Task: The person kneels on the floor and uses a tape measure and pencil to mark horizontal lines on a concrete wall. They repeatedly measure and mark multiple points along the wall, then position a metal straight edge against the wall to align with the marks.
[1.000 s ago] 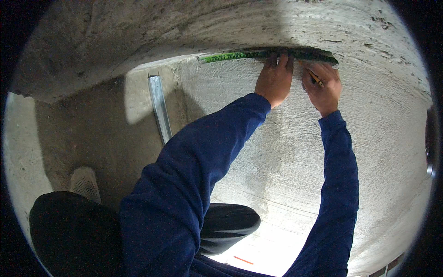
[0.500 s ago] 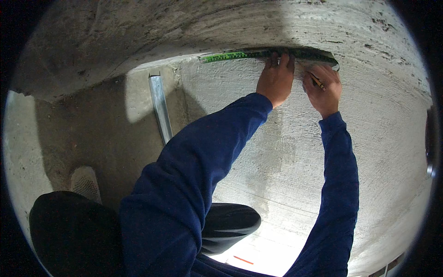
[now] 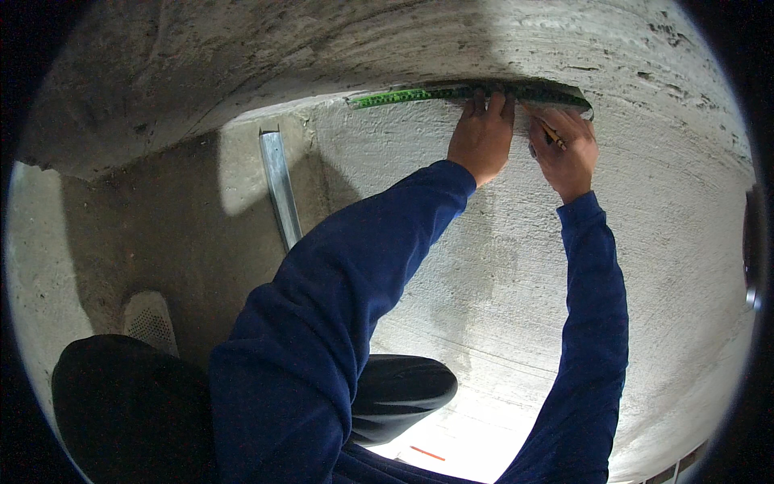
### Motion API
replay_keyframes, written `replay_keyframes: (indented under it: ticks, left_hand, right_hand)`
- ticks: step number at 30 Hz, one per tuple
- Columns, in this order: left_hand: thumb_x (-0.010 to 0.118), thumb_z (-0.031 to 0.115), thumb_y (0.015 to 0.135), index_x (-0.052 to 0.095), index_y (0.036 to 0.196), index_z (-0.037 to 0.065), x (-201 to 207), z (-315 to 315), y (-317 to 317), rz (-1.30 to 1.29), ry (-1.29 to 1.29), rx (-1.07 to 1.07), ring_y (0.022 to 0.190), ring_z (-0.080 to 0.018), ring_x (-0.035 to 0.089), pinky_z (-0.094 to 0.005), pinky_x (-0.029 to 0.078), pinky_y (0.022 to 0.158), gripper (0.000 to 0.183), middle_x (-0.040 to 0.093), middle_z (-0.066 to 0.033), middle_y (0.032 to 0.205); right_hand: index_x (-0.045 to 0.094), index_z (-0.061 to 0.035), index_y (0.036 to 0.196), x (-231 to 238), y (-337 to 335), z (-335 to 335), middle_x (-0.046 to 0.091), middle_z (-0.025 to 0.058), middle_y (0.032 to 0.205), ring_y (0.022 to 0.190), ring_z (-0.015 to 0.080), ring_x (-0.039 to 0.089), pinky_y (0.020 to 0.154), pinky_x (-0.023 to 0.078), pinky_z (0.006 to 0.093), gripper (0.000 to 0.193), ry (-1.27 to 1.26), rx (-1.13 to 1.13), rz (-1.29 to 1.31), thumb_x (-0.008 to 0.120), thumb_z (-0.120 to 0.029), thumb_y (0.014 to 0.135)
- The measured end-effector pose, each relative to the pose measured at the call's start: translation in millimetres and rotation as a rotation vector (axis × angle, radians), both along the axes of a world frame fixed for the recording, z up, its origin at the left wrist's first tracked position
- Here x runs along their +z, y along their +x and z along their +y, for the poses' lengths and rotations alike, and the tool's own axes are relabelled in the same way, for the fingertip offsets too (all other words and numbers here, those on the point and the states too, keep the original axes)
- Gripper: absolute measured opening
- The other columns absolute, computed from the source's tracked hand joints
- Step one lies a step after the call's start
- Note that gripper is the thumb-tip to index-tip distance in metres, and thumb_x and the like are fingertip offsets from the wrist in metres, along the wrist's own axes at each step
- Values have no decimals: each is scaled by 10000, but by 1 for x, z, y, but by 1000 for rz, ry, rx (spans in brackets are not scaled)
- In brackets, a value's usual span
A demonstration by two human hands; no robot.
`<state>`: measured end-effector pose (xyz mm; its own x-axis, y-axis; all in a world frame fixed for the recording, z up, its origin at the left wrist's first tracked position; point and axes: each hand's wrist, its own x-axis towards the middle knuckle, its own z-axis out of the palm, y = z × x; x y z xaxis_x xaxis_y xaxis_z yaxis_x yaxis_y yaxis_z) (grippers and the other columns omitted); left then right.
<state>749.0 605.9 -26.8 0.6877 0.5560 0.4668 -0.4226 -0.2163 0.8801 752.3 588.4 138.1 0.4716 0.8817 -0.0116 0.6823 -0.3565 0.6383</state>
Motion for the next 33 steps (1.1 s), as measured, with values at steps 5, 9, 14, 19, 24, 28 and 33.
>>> replay_keyframes:
  ticks: [5,9,14,19,24,28,33]
  left_hand:
    - [671,29,706,447,1337,-78,0,0,1,15,29,31,1203,-414,472,-492,417,1015,678,464,-248,1273]
    - [711,50,682,436,1347,-74,0,1,1,31,53,-30,1203,-421,470,-491,416,1021,730,457,-247,1278]
    - [711,54,681,446,1340,-71,0,-2,2,20,55,73,1173,-408,483,-487,430,995,722,471,-232,1249]
    - [693,44,681,458,1327,-76,-1,-4,3,15,35,48,1151,-404,492,-485,439,976,698,481,-234,1228]
    - [688,42,677,467,1312,-84,-1,-2,3,6,45,71,1126,-402,504,-472,439,973,685,491,-235,1204]
    - [680,38,681,464,1313,-89,0,-2,2,10,29,39,1112,-401,515,-466,439,974,680,494,-241,1211]
    - [675,33,686,467,1311,-90,-1,-4,2,-8,26,107,1106,-397,521,-452,452,960,671,499,-236,1212]
  right_hand:
    - [706,-145,922,0,-1,1,706,30,899,861,240,657,766,486,373,177,-3,-9,17,705,-111,748]
    - [703,-135,916,1,-1,1,700,35,882,846,244,653,759,488,378,185,12,9,26,696,-93,735]
    - [703,-141,916,2,0,0,696,38,870,824,255,647,744,486,389,180,9,16,29,710,-110,738]
    - [705,-147,918,0,2,-1,696,42,865,815,260,646,731,486,389,178,-3,39,4,715,-115,743]
    - [716,-104,929,1,3,-2,705,54,887,826,256,652,767,482,359,168,39,-1,74,708,-98,762]
    - [711,-127,903,2,5,-4,702,57,850,800,272,660,730,500,390,162,45,93,51,721,-98,743]
    - [717,-137,937,2,8,-6,704,58,861,804,266,659,741,494,383,190,25,74,43,718,-101,751]
